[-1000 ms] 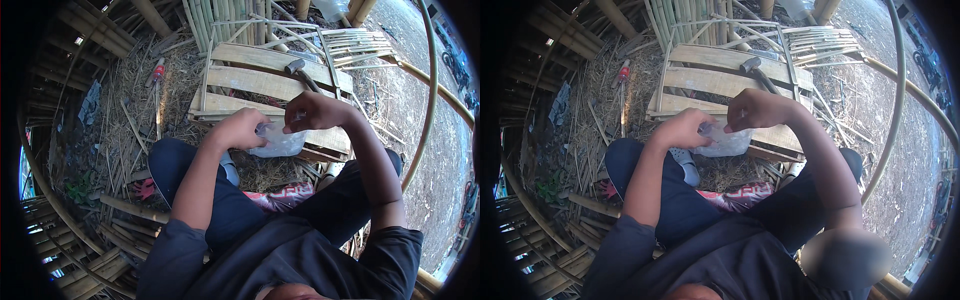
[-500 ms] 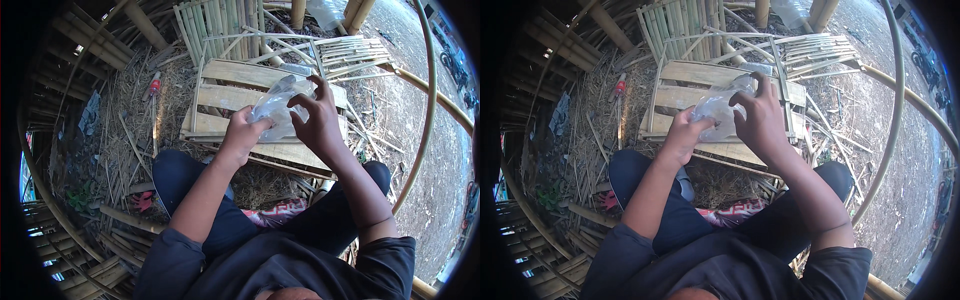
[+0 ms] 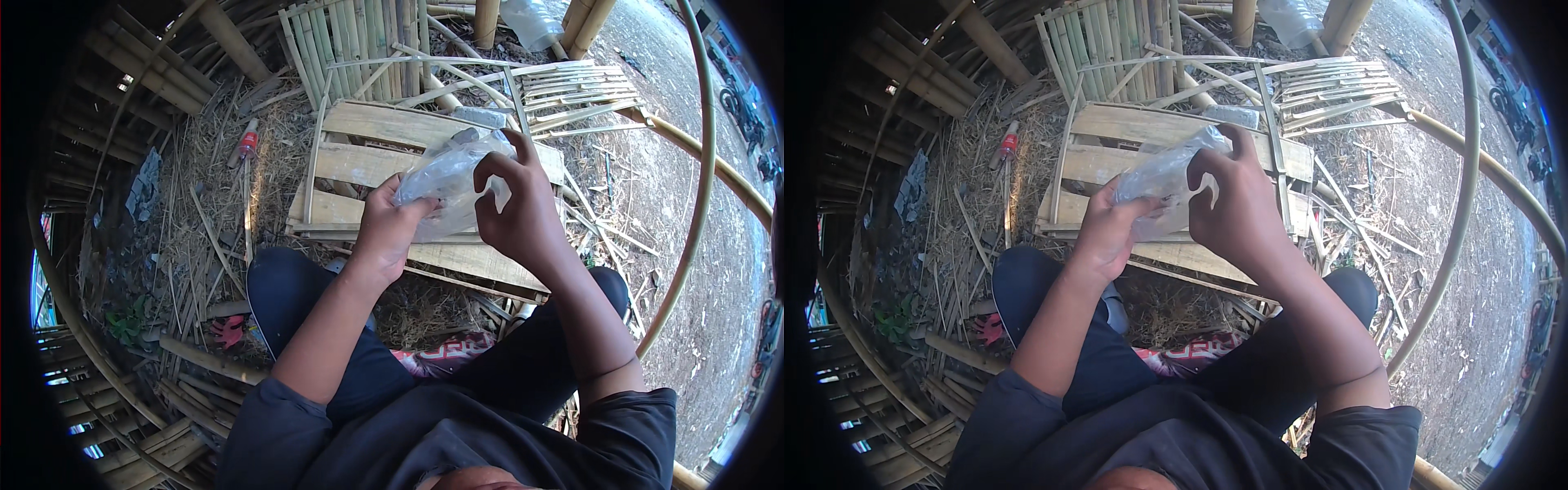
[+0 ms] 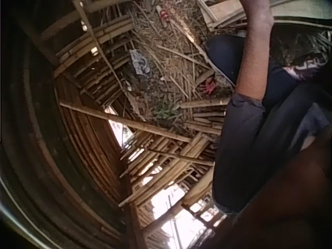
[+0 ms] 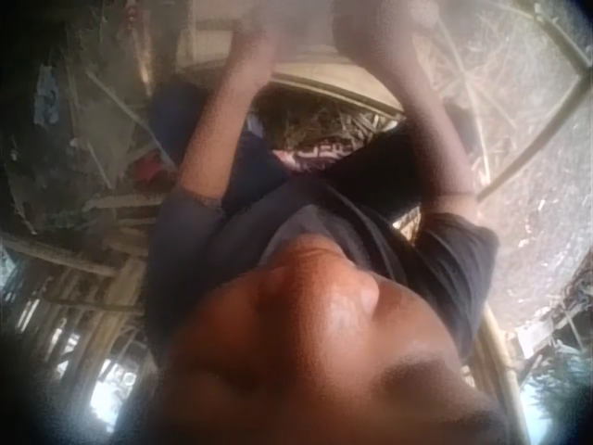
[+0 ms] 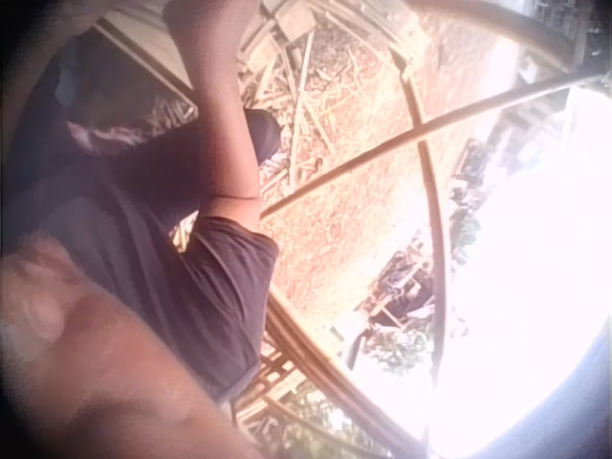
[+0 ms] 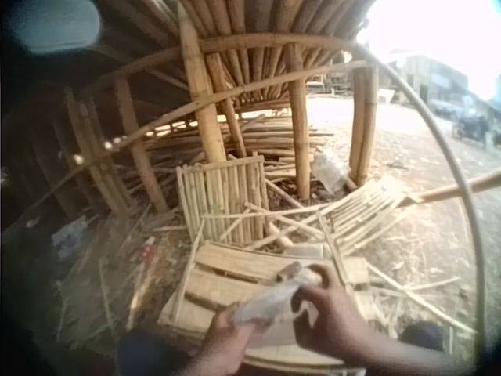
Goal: The person retrieves nails from a plastic bag, arranges bamboo strips across a wooden structure, and hammers the nails into the bamboo using a hammer.
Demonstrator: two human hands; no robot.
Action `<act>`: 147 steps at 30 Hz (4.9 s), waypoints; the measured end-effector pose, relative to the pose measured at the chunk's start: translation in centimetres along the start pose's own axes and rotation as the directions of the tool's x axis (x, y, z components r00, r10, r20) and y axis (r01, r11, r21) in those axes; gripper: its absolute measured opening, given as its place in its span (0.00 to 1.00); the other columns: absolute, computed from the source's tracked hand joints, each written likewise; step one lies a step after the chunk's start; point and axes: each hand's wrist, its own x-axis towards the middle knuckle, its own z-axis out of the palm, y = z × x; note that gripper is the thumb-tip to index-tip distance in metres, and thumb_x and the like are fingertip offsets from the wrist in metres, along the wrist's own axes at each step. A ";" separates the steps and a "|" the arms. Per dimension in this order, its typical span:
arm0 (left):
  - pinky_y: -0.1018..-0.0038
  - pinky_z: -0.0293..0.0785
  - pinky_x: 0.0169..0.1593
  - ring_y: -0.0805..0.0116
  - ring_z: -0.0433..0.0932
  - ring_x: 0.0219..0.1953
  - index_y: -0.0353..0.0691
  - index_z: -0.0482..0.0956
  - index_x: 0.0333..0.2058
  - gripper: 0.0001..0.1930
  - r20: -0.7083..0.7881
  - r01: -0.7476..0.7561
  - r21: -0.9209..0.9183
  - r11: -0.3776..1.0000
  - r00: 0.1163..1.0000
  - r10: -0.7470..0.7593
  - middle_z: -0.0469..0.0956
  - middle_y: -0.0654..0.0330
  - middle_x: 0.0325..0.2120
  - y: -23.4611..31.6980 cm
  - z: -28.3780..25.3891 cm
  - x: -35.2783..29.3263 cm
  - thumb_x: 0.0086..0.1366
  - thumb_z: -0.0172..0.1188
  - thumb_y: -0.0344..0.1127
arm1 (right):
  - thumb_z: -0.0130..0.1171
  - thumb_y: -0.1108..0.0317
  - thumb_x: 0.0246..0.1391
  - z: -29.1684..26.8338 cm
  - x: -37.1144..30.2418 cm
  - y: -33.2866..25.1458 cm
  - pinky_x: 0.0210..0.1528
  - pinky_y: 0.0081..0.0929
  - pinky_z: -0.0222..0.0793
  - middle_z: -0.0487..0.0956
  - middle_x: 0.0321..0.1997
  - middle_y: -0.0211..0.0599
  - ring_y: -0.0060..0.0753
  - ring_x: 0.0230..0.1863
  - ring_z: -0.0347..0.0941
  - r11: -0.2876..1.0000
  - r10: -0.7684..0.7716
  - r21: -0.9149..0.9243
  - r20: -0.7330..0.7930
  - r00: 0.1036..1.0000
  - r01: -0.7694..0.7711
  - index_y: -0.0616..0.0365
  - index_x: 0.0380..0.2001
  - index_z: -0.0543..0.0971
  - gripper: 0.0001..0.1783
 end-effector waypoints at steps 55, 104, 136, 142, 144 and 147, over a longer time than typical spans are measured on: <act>0.71 0.77 0.52 0.68 0.84 0.43 0.28 0.78 0.49 0.17 -0.031 -0.024 0.179 0.983 0.999 0.031 0.84 0.54 0.42 -0.1 -1.0 0.3 0.60 0.65 0.23 | 0.73 0.69 0.48 0.8 1.1 1.6 0.56 0.50 0.71 0.78 0.46 0.64 0.66 0.53 0.76 0.982 0.180 -0.104 0.218 0.959 -0.160 0.60 0.32 0.86 0.09; 0.72 0.80 0.30 0.72 0.82 0.30 0.33 0.72 0.50 0.19 0.065 -0.225 0.842 0.490 0.945 0.322 0.83 0.55 0.37 -0.3 -2.7 0.9 0.62 0.65 0.27 | 0.66 0.64 0.59 1.6 1.0 2.2 0.39 0.49 0.73 0.78 0.37 0.52 0.59 0.35 0.79 0.988 0.039 -0.148 -0.029 0.999 -0.043 0.64 0.31 0.83 0.12; 0.71 0.85 0.38 0.60 0.86 0.43 0.34 0.68 0.65 0.35 0.081 -0.023 0.996 0.081 0.526 -0.847 0.77 0.47 0.55 -10.5 -10.6 -2.0 0.67 0.65 0.51 | 0.62 0.66 0.64 2.0 -5.0 7.2 0.36 0.28 0.73 0.83 0.26 0.37 0.26 0.29 0.78 0.938 0.273 0.069 0.453 0.849 -0.339 0.66 0.35 0.82 0.12; 0.76 0.79 0.33 0.67 0.86 0.45 0.36 0.76 0.59 0.28 0.370 0.093 0.717 0.691 0.789 -0.490 0.83 0.55 0.50 -7.2 -6.7 -3.6 0.70 0.62 0.52 | 0.67 0.65 0.60 3.8 -7.3 5.6 0.36 0.32 0.74 0.83 0.27 0.43 0.29 0.29 0.78 0.962 0.126 0.130 0.569 0.813 -0.241 0.67 0.35 0.82 0.13; 0.78 0.76 0.32 0.71 0.86 0.42 0.36 0.80 0.54 0.24 0.361 0.089 0.667 0.740 0.830 -0.425 0.85 0.59 0.42 -7.0 -6.2 -4.2 0.70 0.63 0.50 | 0.67 0.69 0.56 4.6 -8.1 5.0 0.36 0.34 0.75 0.84 0.29 0.48 0.35 0.30 0.81 0.966 0.074 0.169 0.549 0.833 -0.197 0.66 0.34 0.84 0.09; 0.79 0.74 0.32 0.79 0.83 0.36 0.36 0.82 0.49 0.20 0.275 0.116 0.676 0.728 0.876 -0.395 0.86 0.64 0.33 -6.8 -6.0 -4.4 0.68 0.67 0.46 | 0.67 0.70 0.56 5.7 -8.5 4.5 0.37 0.36 0.75 0.84 0.31 0.50 0.44 0.32 0.82 0.975 0.070 0.139 0.555 0.829 -0.175 0.65 0.34 0.83 0.08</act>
